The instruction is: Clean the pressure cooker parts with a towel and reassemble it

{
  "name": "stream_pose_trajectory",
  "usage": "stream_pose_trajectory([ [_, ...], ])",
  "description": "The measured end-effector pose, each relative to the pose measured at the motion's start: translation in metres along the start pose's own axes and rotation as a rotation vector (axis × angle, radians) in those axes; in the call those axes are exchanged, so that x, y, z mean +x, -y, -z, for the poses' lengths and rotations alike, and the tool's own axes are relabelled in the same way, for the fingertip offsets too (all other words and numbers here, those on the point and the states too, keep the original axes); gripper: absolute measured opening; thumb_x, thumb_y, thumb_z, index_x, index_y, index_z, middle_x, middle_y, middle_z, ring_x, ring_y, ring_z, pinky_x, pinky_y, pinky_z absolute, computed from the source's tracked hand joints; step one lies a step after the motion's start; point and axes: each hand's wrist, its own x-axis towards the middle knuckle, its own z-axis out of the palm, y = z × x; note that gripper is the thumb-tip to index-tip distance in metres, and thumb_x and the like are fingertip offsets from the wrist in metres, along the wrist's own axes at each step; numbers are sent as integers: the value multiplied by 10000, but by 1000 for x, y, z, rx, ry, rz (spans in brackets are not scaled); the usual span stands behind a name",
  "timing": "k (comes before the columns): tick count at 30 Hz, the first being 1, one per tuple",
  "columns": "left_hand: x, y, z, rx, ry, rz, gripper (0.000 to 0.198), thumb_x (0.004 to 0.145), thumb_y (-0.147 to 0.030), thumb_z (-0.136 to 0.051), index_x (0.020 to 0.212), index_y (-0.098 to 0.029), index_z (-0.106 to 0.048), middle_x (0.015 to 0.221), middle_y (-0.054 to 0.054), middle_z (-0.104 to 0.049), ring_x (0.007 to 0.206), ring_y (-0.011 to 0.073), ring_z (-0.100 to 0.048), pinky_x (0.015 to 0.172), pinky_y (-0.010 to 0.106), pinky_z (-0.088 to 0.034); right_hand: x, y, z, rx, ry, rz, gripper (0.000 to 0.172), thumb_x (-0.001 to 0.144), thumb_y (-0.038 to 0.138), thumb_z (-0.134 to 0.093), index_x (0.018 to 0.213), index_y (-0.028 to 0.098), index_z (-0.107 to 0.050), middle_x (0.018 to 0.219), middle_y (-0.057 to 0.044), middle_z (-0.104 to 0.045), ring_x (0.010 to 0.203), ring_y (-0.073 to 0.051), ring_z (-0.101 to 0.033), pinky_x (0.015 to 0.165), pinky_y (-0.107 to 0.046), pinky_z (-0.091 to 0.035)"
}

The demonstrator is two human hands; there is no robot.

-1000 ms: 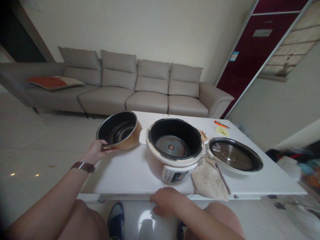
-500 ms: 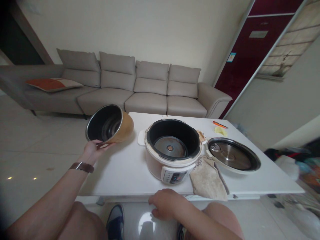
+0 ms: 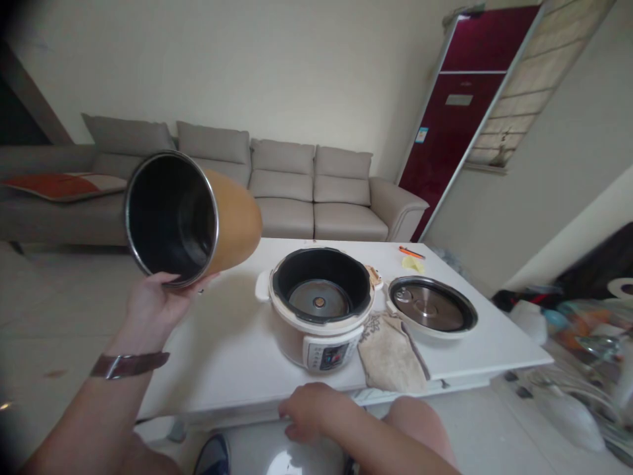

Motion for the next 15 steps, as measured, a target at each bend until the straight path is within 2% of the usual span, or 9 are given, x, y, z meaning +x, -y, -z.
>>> stream_pose_trajectory([
  [5,-31,-14,-40,168,168,60,685,646,30,-495,1271,-212,-637,1068,103,-777,997,336,-758,694,511,-688,5,-4,-5,14,28,-7,525,869,411,-588,1367,268,-674,1224,-160,-757,1101,-377,-736,830,-467,-590],
  [8,-43,-14,-68,266,239,100,663,629,27,-516,1221,-235,-660,1074,98,-777,1039,347,-750,735,520,-687,5,-6,-2,2,3,11,520,881,416,-580,1368,260,-677,1231,-163,-753,1112,-374,-734,846,-469,-593],
  [11,-50,-4,-94,355,326,212,588,610,31,-519,1131,-192,-675,1045,117,-772,1051,353,-745,821,563,-667,1,-3,5,5,-5,17,517,885,407,-581,1370,259,-678,1244,-162,-749,1124,-371,-730,855,-471,-594],
  [15,-55,19,-116,506,402,339,509,606,37,-524,1067,-135,-652,946,128,-753,944,354,-755,815,657,-638,-10,4,15,32,-39,41,513,889,393,-574,1371,254,-681,1239,-169,-750,1122,-377,-730,850,-476,-598],
])
